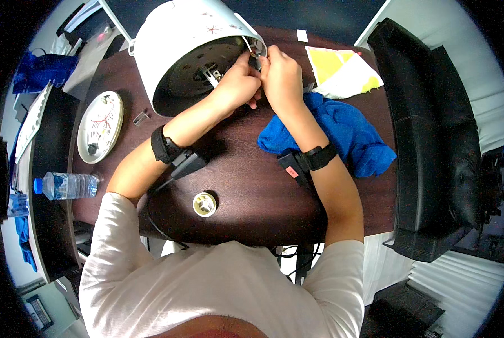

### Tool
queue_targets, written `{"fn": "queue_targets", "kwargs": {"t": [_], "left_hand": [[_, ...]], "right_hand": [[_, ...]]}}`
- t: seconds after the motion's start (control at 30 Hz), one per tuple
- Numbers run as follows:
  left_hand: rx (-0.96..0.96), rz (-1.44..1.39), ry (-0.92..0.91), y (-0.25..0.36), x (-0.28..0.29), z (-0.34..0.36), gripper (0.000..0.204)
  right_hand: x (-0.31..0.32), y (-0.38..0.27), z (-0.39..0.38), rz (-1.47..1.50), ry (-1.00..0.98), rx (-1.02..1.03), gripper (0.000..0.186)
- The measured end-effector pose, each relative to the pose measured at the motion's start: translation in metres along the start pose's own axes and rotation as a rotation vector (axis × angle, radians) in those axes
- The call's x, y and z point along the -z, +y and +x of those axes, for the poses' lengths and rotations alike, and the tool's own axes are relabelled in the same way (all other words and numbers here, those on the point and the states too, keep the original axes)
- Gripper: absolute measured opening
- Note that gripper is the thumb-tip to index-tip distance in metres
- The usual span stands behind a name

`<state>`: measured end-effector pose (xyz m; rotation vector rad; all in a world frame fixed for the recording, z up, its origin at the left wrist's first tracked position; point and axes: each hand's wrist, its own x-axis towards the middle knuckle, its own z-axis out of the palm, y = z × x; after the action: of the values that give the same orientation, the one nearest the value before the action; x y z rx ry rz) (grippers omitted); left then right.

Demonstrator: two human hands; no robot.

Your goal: The person works on a disassembled white cylindrical appliance on a table, using a screwdriver to tighten screws inside the housing. They wipe small metal parts with a blue cloth and place them on a plate before reinserting them into the device.

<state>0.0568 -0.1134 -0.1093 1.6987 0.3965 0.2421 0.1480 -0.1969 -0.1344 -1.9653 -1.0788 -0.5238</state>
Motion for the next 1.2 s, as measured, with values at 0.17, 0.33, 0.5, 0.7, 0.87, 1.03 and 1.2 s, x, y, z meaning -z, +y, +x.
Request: {"fn": "queue_targets", "kwargs": {"t": [0.17,0.33,0.5,0.7,0.87,1.03,1.2], "left_hand": [[-0.002,0.024,-0.032,0.001,0.004,0.001,0.08],[-0.009,0.021,-0.018,0.001,0.005,-0.003,0.081],[-0.02,-0.027,-0.034,0.001,0.008,-0.003,0.081],[-0.037,-0.074,-0.049,-0.002,0.008,-0.001,0.081],[-0.027,-0.074,-0.079,-0.001,0.011,-0.002,0.081],[-0.045,-0.045,-0.109,0.0,0.014,-0.006,0.082],[-0.024,0.01,-0.101,0.003,0.012,-0.004,0.083]], "right_hand": [[0.0,-0.001,0.001,0.04,-0.013,0.002,0.015],[0.002,-0.005,0.001,0.058,-0.026,0.006,0.014],[0.0,-0.004,0.002,0.037,-0.015,0.013,0.013],[0.0,-0.001,0.002,0.105,-0.01,-0.02,0.012],[0.002,-0.001,0.003,0.142,-0.053,-0.031,0.011],[0.002,0.001,0.003,0.12,-0.057,-0.009,0.011],[0.001,0.003,0.002,0.1,-0.054,-0.007,0.011]]}}
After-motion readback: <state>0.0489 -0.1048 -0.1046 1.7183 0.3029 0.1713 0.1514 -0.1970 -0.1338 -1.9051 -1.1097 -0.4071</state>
